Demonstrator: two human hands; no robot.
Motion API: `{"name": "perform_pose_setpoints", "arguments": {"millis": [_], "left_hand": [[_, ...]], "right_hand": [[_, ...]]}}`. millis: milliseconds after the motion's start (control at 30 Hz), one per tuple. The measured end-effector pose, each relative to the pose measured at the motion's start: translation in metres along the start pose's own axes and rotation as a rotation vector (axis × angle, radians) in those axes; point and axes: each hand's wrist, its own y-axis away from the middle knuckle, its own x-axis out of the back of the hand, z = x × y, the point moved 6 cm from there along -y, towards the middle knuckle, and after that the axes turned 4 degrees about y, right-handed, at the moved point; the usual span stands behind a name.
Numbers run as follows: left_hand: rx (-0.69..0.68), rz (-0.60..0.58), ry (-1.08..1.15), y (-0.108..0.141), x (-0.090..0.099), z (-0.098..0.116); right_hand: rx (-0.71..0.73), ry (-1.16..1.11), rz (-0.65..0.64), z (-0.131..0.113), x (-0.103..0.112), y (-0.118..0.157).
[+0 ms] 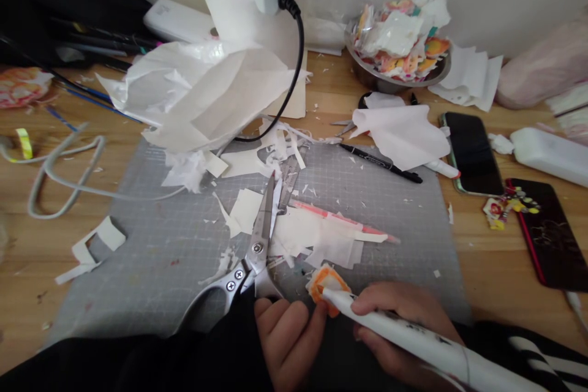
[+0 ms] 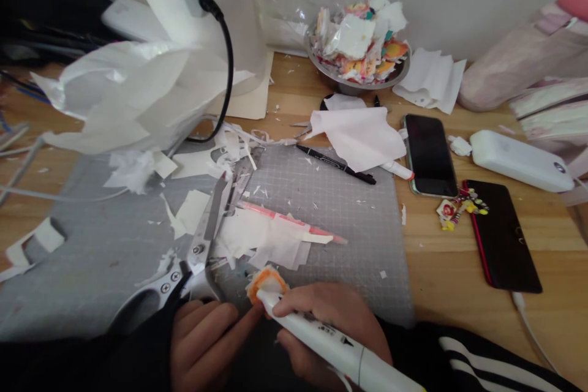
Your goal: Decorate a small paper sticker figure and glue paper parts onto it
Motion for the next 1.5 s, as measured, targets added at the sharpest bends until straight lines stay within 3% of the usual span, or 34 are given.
{"name": "perform_pose_setpoints", "arguments": {"millis": [200, 467, 733, 833, 1000, 1233, 1500], "left_hand": [[-0.017, -0.028, 0.012, -0.001, 0.000, 0.001], [-0.052, -0.101, 0.009, -0.001, 0.000, 0.000], [0.035, -0.048, 0.040, 0.002, 0.000, 0.000], [0.007, -0.036, 0.015, 0.002, -0.001, 0.000], [0.012, -0.037, 0.026, 0.003, -0.002, 0.001], [0.026, -0.057, 0.031, 0.005, -0.003, 0.001], [0.032, -0.011, 0.025, 0.003, -0.001, 0.002]], "right_hand": [[-0.033, 0.023, -0.053, -0.001, -0.004, -0.004], [-0.137, 0.036, 0.025, 0.003, 0.000, -0.002], [-0.243, 0.064, 0.056, 0.007, 0.005, -0.002], [-0.210, 0.090, 0.082, 0.006, 0.009, 0.000], [-0.033, 0.040, 0.051, -0.004, 0.004, 0.002], [0.036, 0.104, -0.100, -0.007, -0.007, 0.000], [-0.055, 0.049, 0.052, -0.007, 0.004, -0.004]]}}
